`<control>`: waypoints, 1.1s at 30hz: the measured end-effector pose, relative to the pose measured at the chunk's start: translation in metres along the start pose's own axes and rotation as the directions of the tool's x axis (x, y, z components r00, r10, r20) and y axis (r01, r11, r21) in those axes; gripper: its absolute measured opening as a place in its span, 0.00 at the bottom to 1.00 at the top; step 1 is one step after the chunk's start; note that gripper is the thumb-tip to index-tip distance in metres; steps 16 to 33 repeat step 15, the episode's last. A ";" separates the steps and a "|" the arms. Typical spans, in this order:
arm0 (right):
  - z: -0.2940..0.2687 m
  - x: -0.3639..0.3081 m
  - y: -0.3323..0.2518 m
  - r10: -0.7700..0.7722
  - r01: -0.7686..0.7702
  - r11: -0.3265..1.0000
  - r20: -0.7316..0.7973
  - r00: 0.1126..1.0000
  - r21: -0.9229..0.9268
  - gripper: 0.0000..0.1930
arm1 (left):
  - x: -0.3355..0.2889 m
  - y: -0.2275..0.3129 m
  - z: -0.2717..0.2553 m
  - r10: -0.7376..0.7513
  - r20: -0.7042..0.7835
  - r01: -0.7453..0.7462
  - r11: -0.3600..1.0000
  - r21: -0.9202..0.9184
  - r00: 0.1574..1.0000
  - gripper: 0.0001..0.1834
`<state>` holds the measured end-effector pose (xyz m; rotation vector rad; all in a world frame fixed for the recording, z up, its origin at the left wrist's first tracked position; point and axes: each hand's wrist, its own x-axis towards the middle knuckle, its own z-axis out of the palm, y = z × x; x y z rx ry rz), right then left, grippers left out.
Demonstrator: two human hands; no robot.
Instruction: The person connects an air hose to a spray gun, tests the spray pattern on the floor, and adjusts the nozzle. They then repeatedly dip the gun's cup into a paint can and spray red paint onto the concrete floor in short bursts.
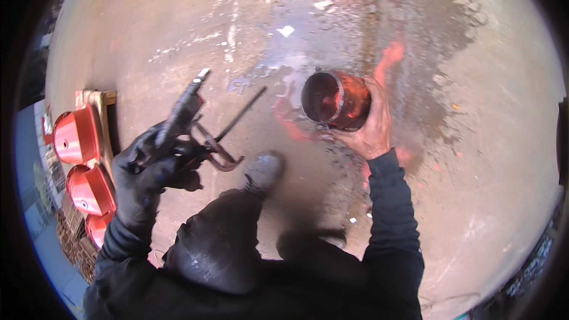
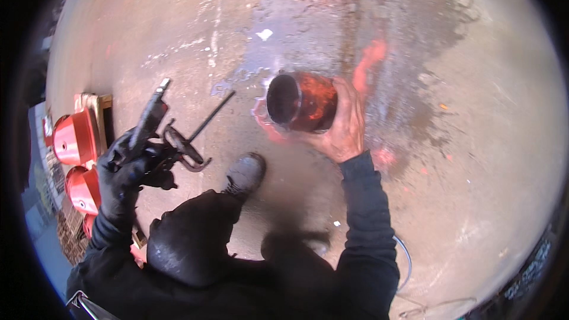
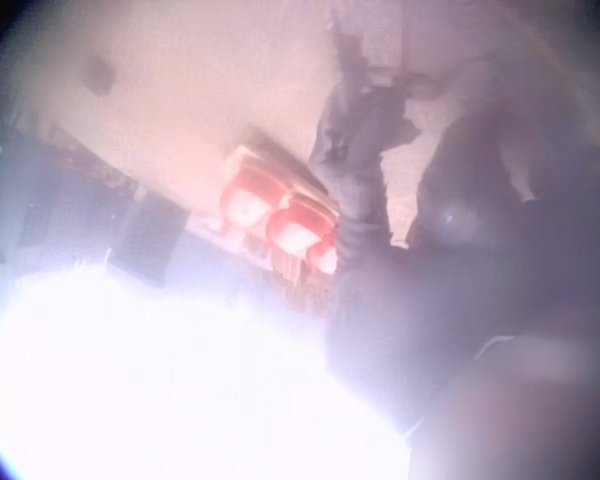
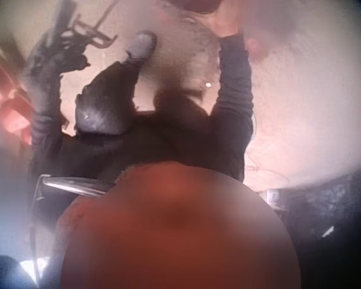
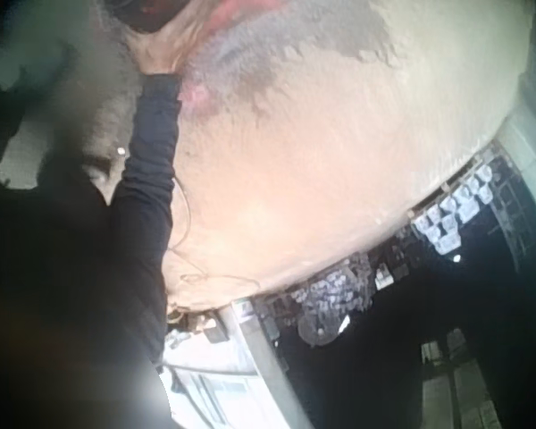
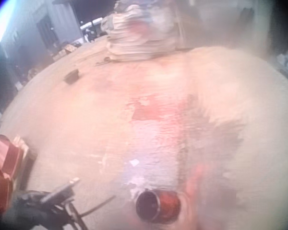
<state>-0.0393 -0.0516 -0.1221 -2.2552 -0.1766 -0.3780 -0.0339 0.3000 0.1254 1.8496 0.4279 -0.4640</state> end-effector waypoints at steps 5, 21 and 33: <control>-0.120 -0.015 -0.075 0.027 0.009 0.988 -0.231 0.973 0.153 0.62 | -0.030 0.046 -0.011 0.033 0.044 -0.036 0.997 0.065 0.998 0.25; -0.289 0.025 -0.268 0.296 -0.207 0.851 -0.115 0.948 0.482 0.67 | -0.136 0.079 -0.124 -0.187 0.013 0.184 0.976 0.119 0.982 0.28; -0.289 0.025 -0.268 0.296 -0.207 0.851 -0.115 0.948 0.482 0.67 | -0.136 0.079 -0.124 -0.187 0.013 0.184 0.976 0.119 0.982 0.28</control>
